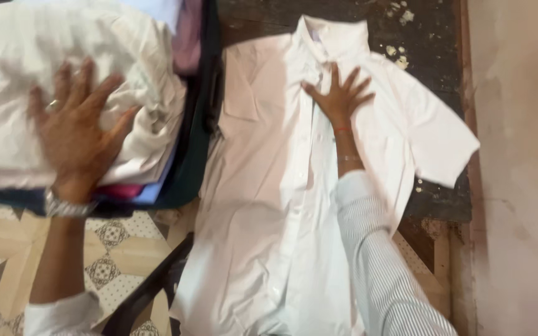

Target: The person buttons a striped shirt while seated, folds it, and then places it into a suitcase containing other items of clothing.

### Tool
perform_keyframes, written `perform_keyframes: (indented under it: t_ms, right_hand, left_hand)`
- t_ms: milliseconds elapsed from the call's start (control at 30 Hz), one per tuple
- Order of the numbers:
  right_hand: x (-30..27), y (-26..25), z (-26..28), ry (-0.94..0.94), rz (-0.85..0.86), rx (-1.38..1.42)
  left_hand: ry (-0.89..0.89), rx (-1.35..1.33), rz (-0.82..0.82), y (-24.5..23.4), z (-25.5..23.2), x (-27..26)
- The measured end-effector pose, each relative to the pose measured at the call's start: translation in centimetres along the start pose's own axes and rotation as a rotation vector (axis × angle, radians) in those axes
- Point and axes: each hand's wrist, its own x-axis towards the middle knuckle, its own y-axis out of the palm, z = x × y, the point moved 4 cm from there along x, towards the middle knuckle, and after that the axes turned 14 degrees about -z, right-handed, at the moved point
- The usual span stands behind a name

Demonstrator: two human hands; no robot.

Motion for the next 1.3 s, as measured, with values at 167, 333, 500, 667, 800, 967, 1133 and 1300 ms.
perform_keyframes:
  t_ms: [167, 333, 500, 667, 800, 967, 1133, 1300]
  right_hand:
    - [11.4, 5.3, 0.1, -0.027, 0.054, -0.014]
    - [18.5, 7.2, -1.5, -0.074, 0.186, 0.117]
    - [2.6, -0.4, -5.1, -0.273, -0.488, 0.318]
    - [-28.0, -8.3, -4.8, -0.083, -0.468, 0.480]
    - [-36.9, -9.5, -4.3, 0.146, -0.309, 0.587]
    - [-39.5, -11.6, -2.4, -0.140, -0.359, 0.356]
    - [-38.6, -11.4, -2.4, -0.063, -0.285, 0.223]
    - [-38.3, -11.6, -1.7, -0.042, -0.293, 0.161]
  left_hand:
    - [-0.039, -0.041, -0.013, 0.2, -0.2, 0.5]
    - [-0.059, -0.197, -0.101, -0.7, -1.2, 0.5]
    - [-0.072, -0.223, -0.083, -1.3, -1.5, 0.8]
    - [-0.153, -0.063, -0.307, -1.0, -2.2, -2.7]
    - [-0.235, -0.276, -0.823, 5.5, -10.4, -15.8]
    - [-0.143, -0.650, -0.181, 16.7, -24.2, -28.7]
    - [-0.231, -0.708, -0.167, 22.5, -24.8, -32.4]
    - [-0.191, -0.601, -0.185, 25.3, -23.9, -30.9]
